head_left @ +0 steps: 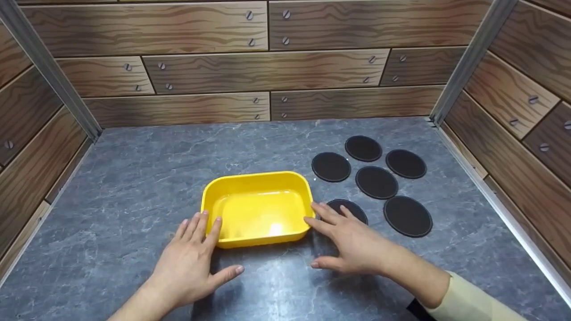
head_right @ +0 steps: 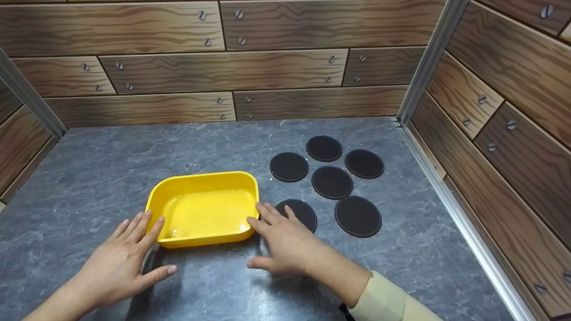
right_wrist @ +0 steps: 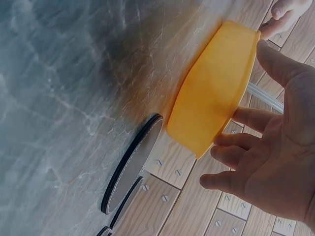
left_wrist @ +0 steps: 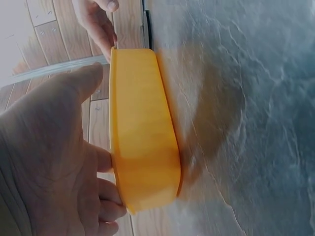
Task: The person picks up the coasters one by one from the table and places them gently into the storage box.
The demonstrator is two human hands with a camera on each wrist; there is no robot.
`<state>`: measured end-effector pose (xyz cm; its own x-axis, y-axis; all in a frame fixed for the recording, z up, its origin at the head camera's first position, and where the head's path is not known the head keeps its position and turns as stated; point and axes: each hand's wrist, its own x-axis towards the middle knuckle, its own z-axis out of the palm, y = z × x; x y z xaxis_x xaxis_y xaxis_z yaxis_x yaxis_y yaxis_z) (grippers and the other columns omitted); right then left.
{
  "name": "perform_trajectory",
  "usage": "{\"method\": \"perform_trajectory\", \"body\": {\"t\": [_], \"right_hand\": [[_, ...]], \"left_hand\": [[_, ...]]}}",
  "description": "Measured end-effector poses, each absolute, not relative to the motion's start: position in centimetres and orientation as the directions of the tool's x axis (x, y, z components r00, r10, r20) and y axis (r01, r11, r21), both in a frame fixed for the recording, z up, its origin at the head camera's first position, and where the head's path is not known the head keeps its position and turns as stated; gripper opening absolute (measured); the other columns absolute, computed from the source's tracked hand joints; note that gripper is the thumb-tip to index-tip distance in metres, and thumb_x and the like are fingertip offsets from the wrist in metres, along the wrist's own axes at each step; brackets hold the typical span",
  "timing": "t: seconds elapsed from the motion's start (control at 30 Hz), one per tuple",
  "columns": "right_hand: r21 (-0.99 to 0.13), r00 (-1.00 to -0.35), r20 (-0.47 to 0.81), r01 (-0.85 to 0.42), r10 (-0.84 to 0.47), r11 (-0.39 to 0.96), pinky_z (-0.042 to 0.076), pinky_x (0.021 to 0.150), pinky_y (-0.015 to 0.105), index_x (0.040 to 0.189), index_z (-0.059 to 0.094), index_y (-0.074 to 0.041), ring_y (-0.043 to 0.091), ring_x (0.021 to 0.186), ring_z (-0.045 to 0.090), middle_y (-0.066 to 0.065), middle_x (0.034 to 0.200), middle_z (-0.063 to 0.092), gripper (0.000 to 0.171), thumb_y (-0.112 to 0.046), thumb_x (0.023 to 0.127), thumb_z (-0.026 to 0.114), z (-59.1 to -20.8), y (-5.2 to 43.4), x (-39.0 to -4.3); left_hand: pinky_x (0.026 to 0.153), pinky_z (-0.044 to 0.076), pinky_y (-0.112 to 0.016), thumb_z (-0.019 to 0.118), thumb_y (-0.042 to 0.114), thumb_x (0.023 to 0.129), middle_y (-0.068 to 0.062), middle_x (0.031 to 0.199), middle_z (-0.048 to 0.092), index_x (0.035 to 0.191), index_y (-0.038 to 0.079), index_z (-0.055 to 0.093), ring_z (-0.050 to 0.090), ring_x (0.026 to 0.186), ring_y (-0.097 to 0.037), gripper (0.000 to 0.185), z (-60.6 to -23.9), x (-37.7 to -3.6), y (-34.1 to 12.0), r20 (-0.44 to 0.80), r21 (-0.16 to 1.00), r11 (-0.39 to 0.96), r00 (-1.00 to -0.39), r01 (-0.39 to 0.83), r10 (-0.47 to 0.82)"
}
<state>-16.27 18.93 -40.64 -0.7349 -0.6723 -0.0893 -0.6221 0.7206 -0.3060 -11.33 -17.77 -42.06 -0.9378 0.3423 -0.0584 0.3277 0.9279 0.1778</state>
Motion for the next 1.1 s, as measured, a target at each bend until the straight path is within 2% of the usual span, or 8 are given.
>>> {"method": "perform_trajectory", "body": {"t": [0.13,0.3,0.43,0.67,0.97,1.1], "right_hand": [[-0.311,-0.736,-0.094,-0.618,-0.671,0.722,0.015,0.126,0.066,0.165,0.042,-0.015,0.032,0.16,0.021,0.012,0.176,0.019,0.092,-0.063,0.093,0.074,-40.6,19.0,-16.2],[-0.31,-0.736,-0.102,-0.616,-0.669,0.724,0.014,0.126,0.066,0.166,0.04,-0.016,0.031,0.161,0.02,0.012,0.176,0.018,0.093,-0.063,0.093,0.074,-40.7,19.1,-16.1],[-0.308,-0.741,-0.103,-0.61,-0.663,0.73,0.014,0.126,0.066,0.166,0.04,-0.016,0.031,0.161,0.02,0.011,0.177,0.017,0.093,-0.063,0.093,0.074,-40.7,19.2,-16.1],[-0.304,-0.742,-0.096,-0.613,-0.664,0.729,0.015,0.126,0.066,0.166,0.039,-0.017,0.031,0.161,0.021,0.011,0.177,0.016,0.094,-0.063,0.093,0.074,-40.8,19.3,-16.1],[-0.336,-0.724,-0.066,-0.632,-0.687,0.698,0.02,0.124,0.068,0.167,0.038,-0.018,0.03,0.16,0.023,0.01,0.177,0.017,0.093,-0.062,0.093,0.074,-41.0,19.6,-16.2],[-0.388,-0.749,-0.054,-0.594,-0.661,0.705,0.023,0.123,0.067,0.167,0.038,-0.022,0.036,0.157,0.029,0.004,0.177,0.016,0.092,-0.062,0.093,0.074,-40.6,20.3,-16.5]], "left_hand": [[0.126,0.019,-0.064,0.044,0.087,0.093,-0.031,0.167,0.028,0.164,0.002,0.038,0.029,0.155,-0.046,0.111,-41.8,-11.4,-17.7,-0.048,0.168,0.935,-0.945,0.311,0.323],[0.121,0.028,-0.068,0.048,0.083,0.095,-0.03,0.162,0.04,0.159,-0.001,0.045,0.041,0.149,-0.046,0.106,-42.1,-12.3,-18.2,0.11,0.15,0.93,-0.94,0.337,0.323],[0.121,0.027,-0.068,0.054,0.081,0.093,-0.028,0.166,0.032,0.162,-0.002,0.039,0.035,0.152,-0.047,0.109,-42.3,-14.2,-19.1,0.17,0.16,0.919,-0.927,0.36,0.334],[0.123,0.019,-0.07,0.055,0.087,0.088,-0.026,0.172,0.017,0.167,0.0,0.026,0.02,0.157,-0.048,0.121,-43.1,-17.2,-20.0,0.123,0.233,0.894,-0.923,0.383,0.364],[0.124,0.017,-0.068,0.052,0.09,0.086,-0.023,0.174,0.01,0.168,0.001,0.022,0.016,0.158,-0.047,0.125,-44.3,-17.7,-20.2,0.117,0.26,0.886,-0.923,0.384,0.366],[0.124,0.016,-0.07,0.05,0.09,0.088,-0.022,0.175,0.009,0.169,0.003,0.02,0.016,0.158,-0.048,0.123,-44.6,-17.7,-20.2,0.107,0.266,0.886,-0.925,0.38,0.364]]}}
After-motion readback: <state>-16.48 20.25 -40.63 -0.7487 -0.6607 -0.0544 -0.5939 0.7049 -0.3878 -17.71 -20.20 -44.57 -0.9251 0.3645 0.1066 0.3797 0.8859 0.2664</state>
